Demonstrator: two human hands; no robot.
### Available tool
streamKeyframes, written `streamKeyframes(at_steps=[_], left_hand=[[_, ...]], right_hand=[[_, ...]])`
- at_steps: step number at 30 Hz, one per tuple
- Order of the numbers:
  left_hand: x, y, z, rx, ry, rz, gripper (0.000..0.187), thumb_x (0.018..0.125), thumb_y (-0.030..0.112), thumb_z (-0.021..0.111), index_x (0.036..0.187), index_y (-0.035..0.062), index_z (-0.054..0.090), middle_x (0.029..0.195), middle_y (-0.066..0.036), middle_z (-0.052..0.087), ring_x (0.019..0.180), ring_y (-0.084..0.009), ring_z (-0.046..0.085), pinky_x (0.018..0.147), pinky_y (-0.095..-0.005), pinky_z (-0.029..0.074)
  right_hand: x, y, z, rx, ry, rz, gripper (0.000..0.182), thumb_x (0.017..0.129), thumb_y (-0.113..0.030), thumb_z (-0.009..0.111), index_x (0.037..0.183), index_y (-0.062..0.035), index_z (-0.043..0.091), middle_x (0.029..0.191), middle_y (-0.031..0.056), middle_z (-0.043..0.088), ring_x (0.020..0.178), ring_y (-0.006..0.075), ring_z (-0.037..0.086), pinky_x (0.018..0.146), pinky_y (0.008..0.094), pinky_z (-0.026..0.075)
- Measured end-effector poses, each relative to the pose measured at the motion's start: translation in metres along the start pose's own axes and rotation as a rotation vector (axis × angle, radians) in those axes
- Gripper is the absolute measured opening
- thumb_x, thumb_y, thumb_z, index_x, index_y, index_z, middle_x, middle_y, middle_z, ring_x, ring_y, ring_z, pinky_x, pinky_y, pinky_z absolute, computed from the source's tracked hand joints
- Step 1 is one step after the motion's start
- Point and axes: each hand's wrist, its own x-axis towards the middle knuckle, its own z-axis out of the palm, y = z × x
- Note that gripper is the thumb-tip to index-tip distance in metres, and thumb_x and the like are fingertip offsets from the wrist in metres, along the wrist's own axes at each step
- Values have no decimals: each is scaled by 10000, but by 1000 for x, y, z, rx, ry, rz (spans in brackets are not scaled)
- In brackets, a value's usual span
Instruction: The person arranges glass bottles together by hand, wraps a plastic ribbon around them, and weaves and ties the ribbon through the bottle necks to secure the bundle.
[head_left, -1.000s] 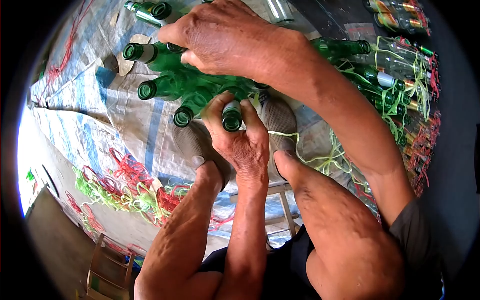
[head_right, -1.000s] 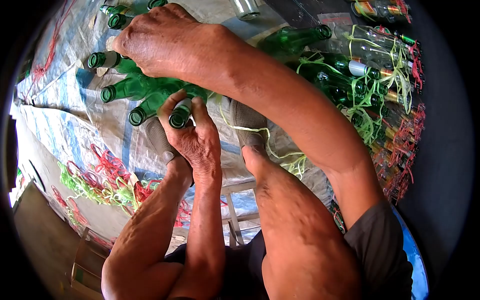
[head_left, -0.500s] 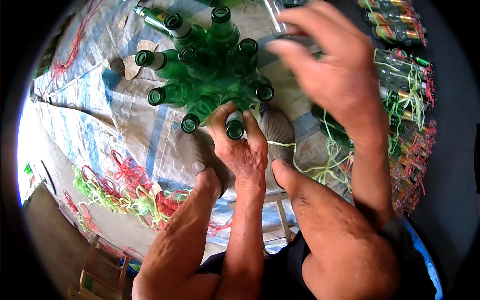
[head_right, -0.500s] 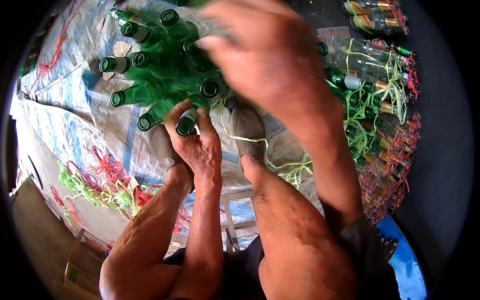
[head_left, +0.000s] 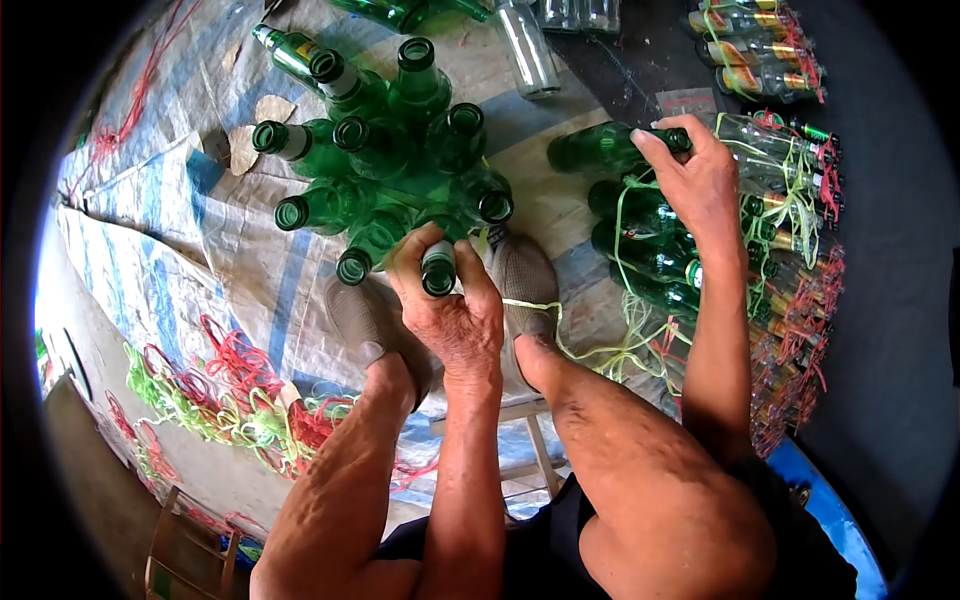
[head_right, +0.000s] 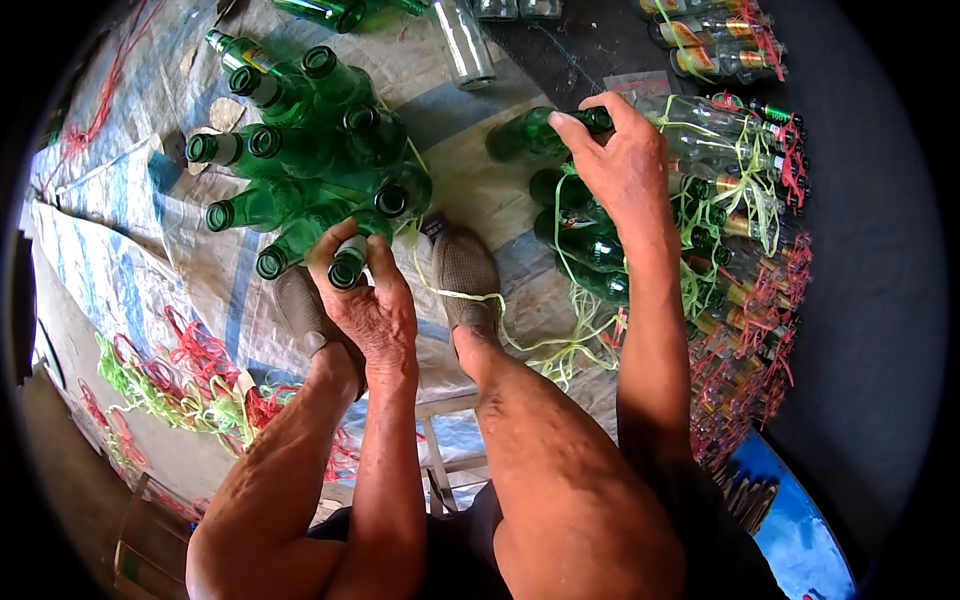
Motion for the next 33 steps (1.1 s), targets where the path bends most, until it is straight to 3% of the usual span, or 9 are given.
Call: streamKeyframes(at_steps=[2,5,8,11,14,19,22,26,33], left_hand=[[-2,1,1,-41,0,-51,275,956,26,673,1221,-1,607,1136,-106,616,989,-188,610,917,-306,499],[1,2,0,1,36,52,271,943,25,684,1205,-2,620,1129,-120,629,995,-219,630,924,-324,509],[2,6,-2,27,53,37,273,923,27,703,1187,8,637,1104,-132,655,995,-254,656,925,-350,525],[3,7,-5,61,57,51,290,904,40,714,1185,28,640,1101,-151,649,989,-313,666,919,-374,533],[3,9,-7,71,60,25,278,892,70,717,1159,56,645,1120,-155,645,996,-357,665,901,-405,542],[3,12,-10,68,61,21,264,889,62,706,1144,52,640,1118,-163,639,1012,-373,659,895,-431,534],[3,11,-9,67,71,44,322,852,96,728,1157,70,625,1135,-161,664,1002,-399,658,835,-478,508],[3,8,-8,55,85,54,332,846,70,725,1160,62,616,1142,-175,664,966,-418,661,806,-491,520],[1,5,-6,90,110,53,347,851,101,716,1180,64,612,1171,-174,653,976,-412,654,800,-482,512]], right_hand=[[1,5,4,59,22,-8,346,910,-338,813,1047,-30,737,638,122,653,571,205,617,611,372,514],[-7,-4,-3,-25,81,-75,329,904,-322,823,1029,-30,740,637,96,659,571,169,613,593,351,508],[-22,-30,-39,198,113,-102,200,937,-178,801,985,0,723,678,-13,639,611,41,568,544,249,450],[-39,-76,-93,180,263,-210,153,926,-112,813,987,4,736,751,-40,641,642,24,534,559,214,422],[-58,-112,-140,279,322,-364,120,938,-42,765,1028,36,749,863,3,697,741,43,602,643,197,456],[-85,-157,-182,549,279,-294,240,933,-113,734,1052,96,723,774,4,648,551,1,403,530,198,245],[-87,-173,-169,615,250,-376,287,917,-144,741,1051,110,717,799,32,662,577,23,455,557,193,293],[-75,-195,-140,344,228,-642,290,909,-162,745,1061,85,725,956,87,702,826,115,631,783,215,464],[-66,-210,-88,402,-52,-657,162,907,-39,778,1036,45,726,877,8,666,742,46,572,664,186,423]])
